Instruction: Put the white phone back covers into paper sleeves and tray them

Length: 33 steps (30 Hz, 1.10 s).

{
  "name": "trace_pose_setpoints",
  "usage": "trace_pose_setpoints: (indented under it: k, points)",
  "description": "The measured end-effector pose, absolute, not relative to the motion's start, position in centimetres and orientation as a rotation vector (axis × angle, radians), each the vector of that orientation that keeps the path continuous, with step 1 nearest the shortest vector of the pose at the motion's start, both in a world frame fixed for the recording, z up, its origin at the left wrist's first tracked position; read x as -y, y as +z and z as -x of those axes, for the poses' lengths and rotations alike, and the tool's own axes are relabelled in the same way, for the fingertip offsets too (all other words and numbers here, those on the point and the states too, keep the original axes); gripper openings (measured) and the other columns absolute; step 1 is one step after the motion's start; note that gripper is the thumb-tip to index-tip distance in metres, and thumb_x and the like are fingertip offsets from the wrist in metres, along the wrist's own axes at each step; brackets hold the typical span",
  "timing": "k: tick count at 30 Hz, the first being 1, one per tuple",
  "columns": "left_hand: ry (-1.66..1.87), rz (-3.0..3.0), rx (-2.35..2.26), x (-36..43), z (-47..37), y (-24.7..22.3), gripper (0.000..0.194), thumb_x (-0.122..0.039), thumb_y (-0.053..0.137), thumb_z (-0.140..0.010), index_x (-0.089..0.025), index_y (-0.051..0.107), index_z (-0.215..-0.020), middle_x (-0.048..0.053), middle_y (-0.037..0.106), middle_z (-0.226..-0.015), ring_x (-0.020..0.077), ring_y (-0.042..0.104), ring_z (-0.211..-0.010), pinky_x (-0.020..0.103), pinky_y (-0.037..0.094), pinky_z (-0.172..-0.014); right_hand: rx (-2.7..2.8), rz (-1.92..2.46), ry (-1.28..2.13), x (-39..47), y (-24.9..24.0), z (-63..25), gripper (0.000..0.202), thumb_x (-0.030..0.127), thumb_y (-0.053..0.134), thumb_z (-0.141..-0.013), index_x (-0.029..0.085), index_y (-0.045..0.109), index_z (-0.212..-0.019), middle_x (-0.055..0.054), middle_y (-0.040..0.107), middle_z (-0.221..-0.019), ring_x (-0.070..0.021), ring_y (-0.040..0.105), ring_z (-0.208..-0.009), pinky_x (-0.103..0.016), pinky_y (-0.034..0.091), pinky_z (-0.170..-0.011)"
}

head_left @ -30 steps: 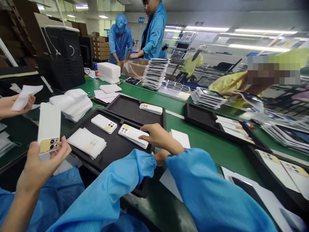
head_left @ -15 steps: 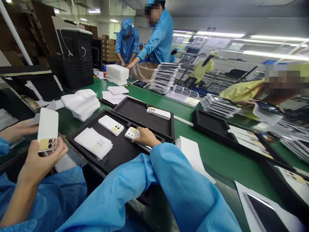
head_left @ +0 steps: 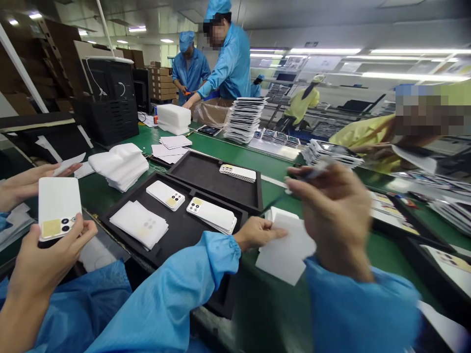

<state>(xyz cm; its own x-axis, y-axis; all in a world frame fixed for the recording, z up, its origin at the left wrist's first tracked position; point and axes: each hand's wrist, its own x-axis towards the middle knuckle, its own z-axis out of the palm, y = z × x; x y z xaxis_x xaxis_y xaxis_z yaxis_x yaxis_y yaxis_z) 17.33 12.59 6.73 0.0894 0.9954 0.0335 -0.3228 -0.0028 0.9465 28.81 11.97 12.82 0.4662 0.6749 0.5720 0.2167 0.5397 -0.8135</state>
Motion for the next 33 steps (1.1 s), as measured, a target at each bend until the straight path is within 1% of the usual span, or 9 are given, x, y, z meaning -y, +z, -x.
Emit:
trace_pose_setpoints:
  k: [2, 5, 8, 11, 14, 21, 23, 27, 33]
  points:
    - [1.081, -1.108, -0.728, -14.8, -21.9, 5.0, 0.038, -0.043, 0.086, -0.056, -0.011, 0.066, -0.05, 0.004, 0.061, -0.052, 0.0139, 0.056, -0.051, 0.026, 0.045, -0.047, 0.945, 0.908, 0.318, -8.8, 14.1, -29.8, 0.033, 0.023, 0.081, -0.059, 0.025, 0.07, -0.09, 0.0, 0.061, -0.086, -0.0242, 0.066, -0.093, -0.051, 0.049, -0.099]
    - [1.103, -1.203, -0.644, -17.2, -22.7, 2.8, 0.037, -0.046, 0.08, -0.063, -0.011, 0.07, -0.06, 0.002, 0.063, -0.059, 0.0111, 0.055, -0.055, 0.024, 0.046, -0.054, 0.869, 0.891, 0.268, -5.9, 14.2, -30.8, 0.021, 0.03, 0.074, -0.069, 0.029, 0.072, -0.09, -0.003, 0.062, -0.088, -0.0276, 0.065, -0.102, -0.051, 0.05, -0.099]
    - [1.347, -1.434, -0.658, -18.1, -21.2, 2.5, 0.031, -0.045, 0.076, -0.07, -0.014, 0.072, -0.068, 0.002, 0.068, -0.067, 0.0119, 0.059, -0.062, 0.024, 0.047, -0.061, 0.788, 0.83, 0.245, -5.5, 12.7, -31.6, 0.027, 0.043, 0.076, -0.071, 0.031, 0.072, -0.096, -0.001, 0.065, -0.094, -0.0277, 0.064, -0.108, -0.05, 0.051, -0.099]
    - [1.498, -1.673, -0.635, -17.9, -20.5, 3.0, 0.022, -0.039, 0.074, -0.074, -0.017, 0.072, -0.068, 0.004, 0.072, -0.075, 0.014, 0.064, -0.07, 0.025, 0.049, -0.069, 0.676, 0.75, 0.263, -6.5, 11.1, -32.5, 0.037, 0.047, 0.082, -0.065, 0.028, 0.071, -0.095, 0.001, 0.067, -0.095, -0.0242, 0.068, -0.098, -0.049, 0.055, -0.093]
    - [1.474, -1.727, -0.633, -17.6, -20.8, 3.1, 0.021, -0.037, 0.074, -0.075, -0.017, 0.073, -0.068, 0.004, 0.073, -0.076, 0.0146, 0.066, -0.073, 0.025, 0.05, -0.072, 0.627, 0.727, 0.303, -7.2, 10.2, -33.3, 0.04, 0.05, 0.082, -0.065, 0.027, 0.07, -0.095, 0.0, 0.068, -0.093, -0.0233, 0.069, -0.093, -0.048, 0.057, -0.086]
    - [1.297, -0.884, -0.536, -18.3, -21.0, 3.9, 0.037, -0.044, 0.085, -0.061, -0.016, 0.073, -0.082, 0.002, 0.075, -0.084, 0.0141, 0.068, -0.075, 0.025, 0.054, -0.073, 0.715, 0.903, 0.256, -6.4, 10.5, -34.4, 0.042, 0.059, 0.067, -0.077, 0.031, 0.063, -0.107, -0.003, 0.064, -0.11, -0.0258, 0.064, -0.109, -0.045, 0.056, -0.087]
    - [1.287, -0.692, -0.511, -18.9, -20.6, 4.6, 0.031, -0.038, 0.083, -0.068, -0.017, 0.072, -0.087, 0.003, 0.075, -0.088, 0.0139, 0.069, -0.079, 0.026, 0.055, -0.078, 0.718, 0.939, 0.306, -6.2, 10.5, -34.7, 0.046, 0.061, 0.068, -0.075, 0.031, 0.063, -0.109, -0.004, 0.065, -0.112, -0.0266, 0.064, -0.108, -0.046, 0.055, -0.089]
    - [1.263, -0.465, -0.535, -20.3, -19.0, 5.7, 0.022, -0.034, 0.062, -0.09, -0.017, 0.069, -0.103, 0.004, 0.075, -0.094, 0.0139, 0.07, -0.087, 0.027, 0.054, -0.086, 0.755, 0.873, 0.662, -6.3, 10.2, -35.4, 0.048, 0.054, 0.08, -0.059, 0.027, 0.069, -0.097, -0.005, 0.069, -0.102, -0.0285, 0.063, -0.108, -0.047, 0.052, -0.093]
    - [1.294, -0.324, -0.504, -21.6, -17.4, 6.1, 0.031, -0.039, 0.048, -0.096, -0.019, 0.067, -0.109, 0.003, 0.076, -0.088, 0.0128, 0.071, -0.086, 0.026, 0.054, -0.088, 0.961, 0.884, 1.057, -8.1, 9.3, -34.1, 0.047, 0.045, 0.081, -0.054, 0.023, 0.071, -0.095, -0.007, 0.07, -0.112, -0.0306, 0.06, -0.112, -0.047, 0.046, -0.099]
